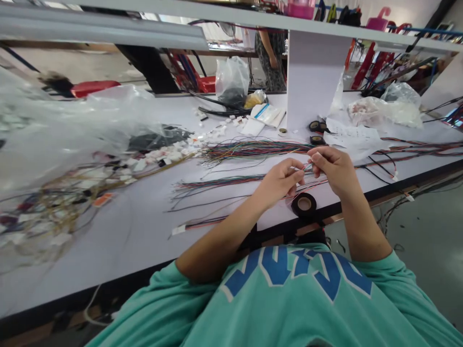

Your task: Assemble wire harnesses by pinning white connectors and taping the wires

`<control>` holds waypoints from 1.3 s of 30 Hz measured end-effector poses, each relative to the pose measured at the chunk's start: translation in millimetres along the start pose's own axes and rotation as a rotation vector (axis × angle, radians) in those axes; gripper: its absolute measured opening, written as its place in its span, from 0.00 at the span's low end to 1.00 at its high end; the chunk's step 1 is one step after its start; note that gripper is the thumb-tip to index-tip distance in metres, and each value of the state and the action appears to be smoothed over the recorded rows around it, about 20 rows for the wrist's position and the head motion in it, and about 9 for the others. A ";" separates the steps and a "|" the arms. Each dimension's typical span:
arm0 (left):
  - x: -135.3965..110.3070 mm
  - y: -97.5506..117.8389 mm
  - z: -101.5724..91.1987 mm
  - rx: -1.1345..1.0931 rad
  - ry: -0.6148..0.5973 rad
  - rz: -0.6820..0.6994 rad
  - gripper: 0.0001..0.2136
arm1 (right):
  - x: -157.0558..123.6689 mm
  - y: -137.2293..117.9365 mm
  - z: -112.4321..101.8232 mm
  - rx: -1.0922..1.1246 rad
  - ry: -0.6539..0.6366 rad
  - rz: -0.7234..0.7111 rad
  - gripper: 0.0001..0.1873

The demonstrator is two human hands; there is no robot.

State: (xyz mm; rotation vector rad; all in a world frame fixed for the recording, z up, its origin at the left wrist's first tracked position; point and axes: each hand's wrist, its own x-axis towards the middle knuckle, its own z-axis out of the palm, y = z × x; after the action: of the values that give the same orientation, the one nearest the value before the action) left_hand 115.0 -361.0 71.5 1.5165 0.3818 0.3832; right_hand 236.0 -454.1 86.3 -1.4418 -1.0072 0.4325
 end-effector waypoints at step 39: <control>-12.0 -15.7 -16.4 -0.235 0.259 0.107 0.05 | -85.5 40.4 20.0 0.143 -0.126 0.352 0.11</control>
State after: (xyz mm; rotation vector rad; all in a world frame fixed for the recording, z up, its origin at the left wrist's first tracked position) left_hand 96.8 -352.5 55.4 1.2632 0.4423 0.6893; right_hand 186.5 -502.8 19.0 -1.4779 -0.8021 0.8436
